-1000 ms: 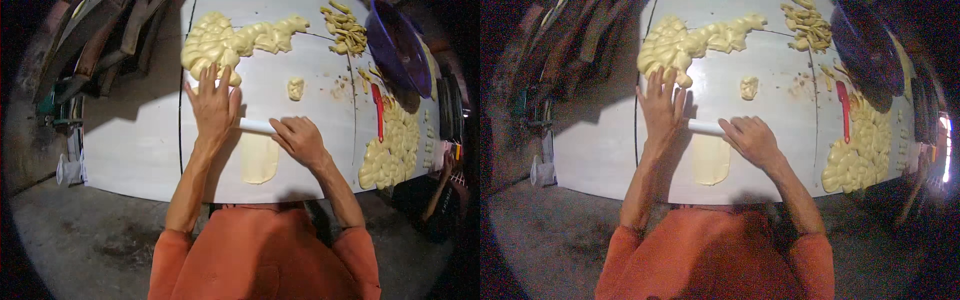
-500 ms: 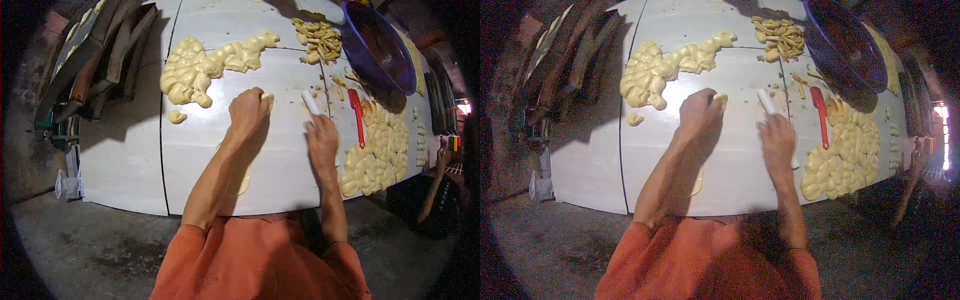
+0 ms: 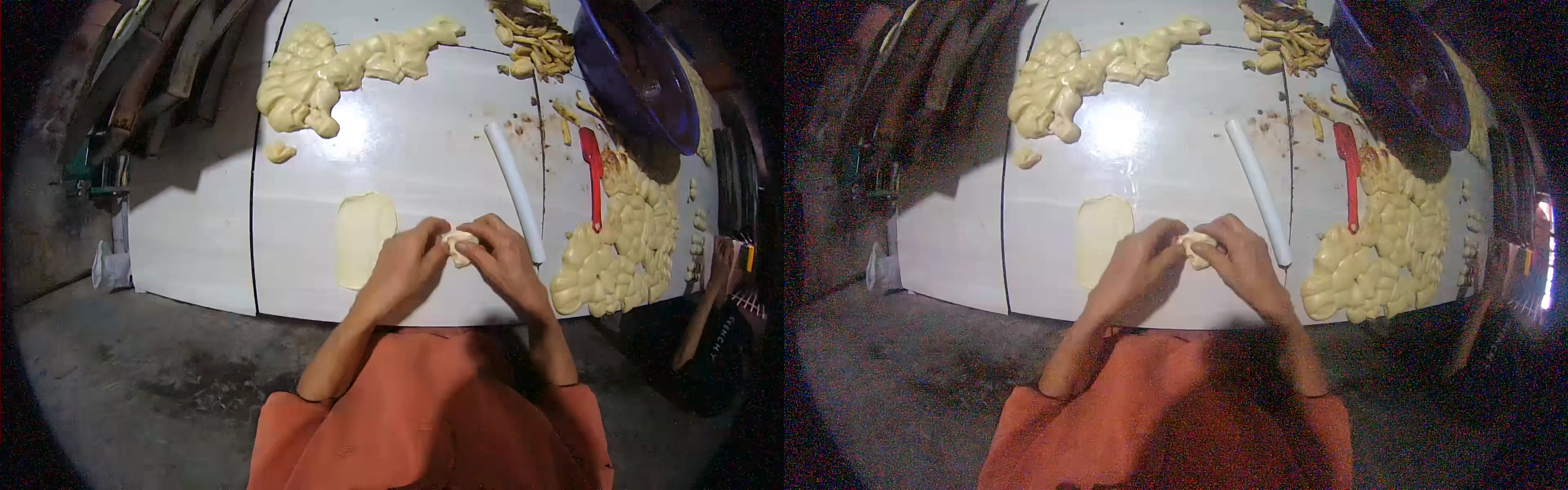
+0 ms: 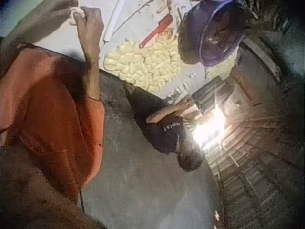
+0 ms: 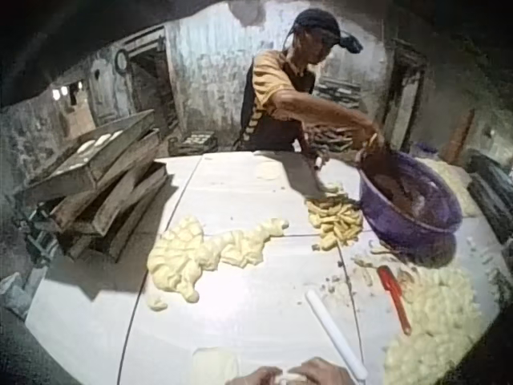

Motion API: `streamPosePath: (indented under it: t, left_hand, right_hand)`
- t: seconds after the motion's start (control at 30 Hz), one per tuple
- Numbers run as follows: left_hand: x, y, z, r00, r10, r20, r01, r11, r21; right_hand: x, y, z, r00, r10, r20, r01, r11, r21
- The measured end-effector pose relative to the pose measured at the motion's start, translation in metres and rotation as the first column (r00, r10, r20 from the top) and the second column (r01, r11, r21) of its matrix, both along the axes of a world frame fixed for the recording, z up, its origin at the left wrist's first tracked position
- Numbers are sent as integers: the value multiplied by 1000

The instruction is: The person rolls out pieces of dough using a rolling pin, applies a chocolate filling with a spatula, rolls the dough into a cylinder, and places the formed rolls onto a metal tray.

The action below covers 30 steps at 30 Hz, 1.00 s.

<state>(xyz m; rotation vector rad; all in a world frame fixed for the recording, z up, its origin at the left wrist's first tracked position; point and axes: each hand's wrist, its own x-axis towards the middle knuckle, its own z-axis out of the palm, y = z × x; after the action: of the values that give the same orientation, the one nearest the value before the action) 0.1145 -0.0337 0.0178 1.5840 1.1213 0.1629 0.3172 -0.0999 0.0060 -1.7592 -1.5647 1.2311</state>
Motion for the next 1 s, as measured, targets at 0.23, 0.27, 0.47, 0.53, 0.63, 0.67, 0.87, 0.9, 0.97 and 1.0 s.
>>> streamPosePath:
  t: [0.23, 0.27, 0.47, 0.53, 0.63, 0.67, 0.87, 0.9, 0.97, 1.0]
  left_hand:
    - [13, -52, 0, 969, -96, -229, 229, 699, 677]
    - [16, -61, -14, 948, -183, -259, 312, 684, 659]
    - [12, -78, -49, 872, -195, -449, 450, 681, 579]
    - [12, -77, -48, 863, -189, -469, 456, 691, 561]
    - [10, -73, -45, 855, -195, -481, 469, 687, 555]
    - [10, -70, -43, 855, -215, -472, 477, 684, 552]
    - [3, -63, -35, 868, -162, -469, 442, 682, 582]
    - [4, -63, -37, 857, -159, -490, 457, 674, 580]
    - [11, -60, -28, 870, -162, -467, 437, 694, 573]
    - [10, -60, -25, 885, -141, -444, 405, 705, 583]
  right_hand:
    - [1, -16, 0, 954, -83, 288, -4, 957, 290]
    - [0, -22, -5, 929, 31, 369, -158, 935, 318]
    - [-5, -58, -54, 778, 174, 604, -363, 909, 206]
    - [-1, -59, -50, 767, 181, 615, -369, 909, 192]
    - [7, -53, -37, 747, 192, 637, -376, 912, 166]
    - [11, -50, -31, 733, 226, 641, -411, 898, 154]
    - [39, -24, -26, 728, -284, 624, -123, 841, 526]
    - [47, -12, -38, 683, -325, 654, -19, 887, 460]
    - [59, -8, -37, 616, -360, 701, 92, 916, 389]
    - [65, -8, -30, 638, -346, 688, 109, 925, 364]
